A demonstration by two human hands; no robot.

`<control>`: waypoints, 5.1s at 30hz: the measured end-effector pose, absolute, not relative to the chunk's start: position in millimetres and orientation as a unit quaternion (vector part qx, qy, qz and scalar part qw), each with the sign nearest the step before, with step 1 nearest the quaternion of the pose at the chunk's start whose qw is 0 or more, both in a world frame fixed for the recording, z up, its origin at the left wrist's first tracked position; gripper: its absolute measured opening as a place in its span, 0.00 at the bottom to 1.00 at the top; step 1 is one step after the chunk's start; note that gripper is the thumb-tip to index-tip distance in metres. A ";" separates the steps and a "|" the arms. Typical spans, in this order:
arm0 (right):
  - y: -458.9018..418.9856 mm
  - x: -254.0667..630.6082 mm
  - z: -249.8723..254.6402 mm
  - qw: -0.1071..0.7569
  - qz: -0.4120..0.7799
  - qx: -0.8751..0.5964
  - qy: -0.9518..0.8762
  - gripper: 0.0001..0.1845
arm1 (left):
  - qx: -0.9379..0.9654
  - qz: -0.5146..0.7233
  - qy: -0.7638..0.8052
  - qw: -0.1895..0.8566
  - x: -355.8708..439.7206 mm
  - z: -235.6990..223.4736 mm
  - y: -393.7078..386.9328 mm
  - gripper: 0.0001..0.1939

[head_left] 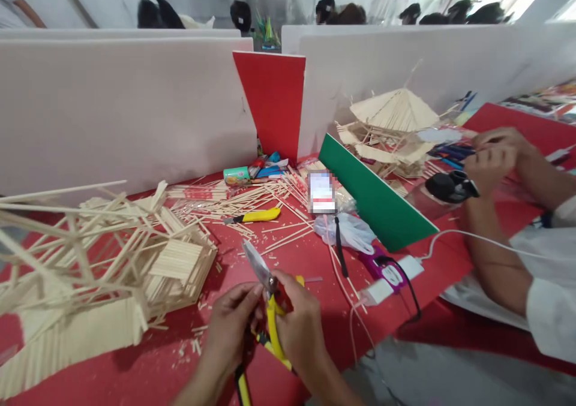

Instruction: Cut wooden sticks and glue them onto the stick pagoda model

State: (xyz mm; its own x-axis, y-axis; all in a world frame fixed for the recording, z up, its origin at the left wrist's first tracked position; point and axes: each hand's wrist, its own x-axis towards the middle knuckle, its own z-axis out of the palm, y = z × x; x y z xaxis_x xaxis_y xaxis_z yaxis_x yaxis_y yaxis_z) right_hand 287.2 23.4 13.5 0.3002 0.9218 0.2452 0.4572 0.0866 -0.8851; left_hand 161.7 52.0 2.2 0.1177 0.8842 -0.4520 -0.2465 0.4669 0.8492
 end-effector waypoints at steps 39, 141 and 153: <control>-79.6 178.9 57.8 0.287 0.076 -0.525 -0.797 0.25 | 0.321 0.577 0.375 0.651 -7.0 51.1 -40.9 0.20; -37.7 151.9 59.4 0.373 -0.048 -0.506 -0.776 0.14 | 0.140 0.520 0.377 0.754 3.5 43.0 -24.8 0.17; -36.7 161.2 45.5 0.350 -0.073 -0.520 -0.776 0.15 | 0.158 0.532 0.385 0.737 11.2 44.4 -25.1 0.12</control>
State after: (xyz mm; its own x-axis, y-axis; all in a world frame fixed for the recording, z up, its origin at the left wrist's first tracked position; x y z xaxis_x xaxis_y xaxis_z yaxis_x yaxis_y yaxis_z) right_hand 161.2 -36.7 45.5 -0.2140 0.7552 0.6196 0.8579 0.4487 -0.2506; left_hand 11.2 -25.1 44.4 0.1367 0.9066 -0.3993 -0.6632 0.3832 0.6429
